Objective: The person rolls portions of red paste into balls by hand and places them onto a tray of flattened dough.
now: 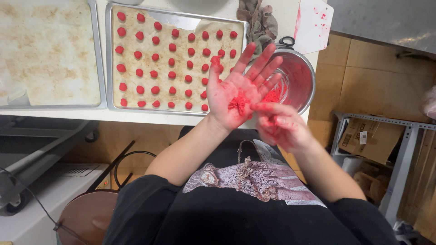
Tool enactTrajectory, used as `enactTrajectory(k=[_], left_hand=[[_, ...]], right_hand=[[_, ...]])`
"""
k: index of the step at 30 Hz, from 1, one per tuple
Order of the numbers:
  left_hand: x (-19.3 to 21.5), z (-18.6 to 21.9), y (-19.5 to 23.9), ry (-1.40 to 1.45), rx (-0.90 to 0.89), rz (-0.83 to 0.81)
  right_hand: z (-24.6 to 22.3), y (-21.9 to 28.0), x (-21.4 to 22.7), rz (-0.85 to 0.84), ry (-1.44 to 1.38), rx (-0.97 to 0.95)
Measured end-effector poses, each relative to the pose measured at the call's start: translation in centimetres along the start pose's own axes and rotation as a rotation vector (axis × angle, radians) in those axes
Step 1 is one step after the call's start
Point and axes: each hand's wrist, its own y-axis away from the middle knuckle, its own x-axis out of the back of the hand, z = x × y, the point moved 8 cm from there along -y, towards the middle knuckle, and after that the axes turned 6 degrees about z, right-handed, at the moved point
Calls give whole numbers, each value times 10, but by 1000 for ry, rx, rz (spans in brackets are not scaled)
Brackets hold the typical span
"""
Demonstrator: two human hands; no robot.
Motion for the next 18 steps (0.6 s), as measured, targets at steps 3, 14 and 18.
enactTrajectory(k=[3,14,18], left_hand=[[-3,3,-2,-45,-28,-19],[-1,24,-4,-82,-115,83],[-5,24,-9,-130,-219,4]], right_hand=[[26,-3,1,-8,-185,-41],[1,26,21,189,748,331],[11,21,12,161,558,386]])
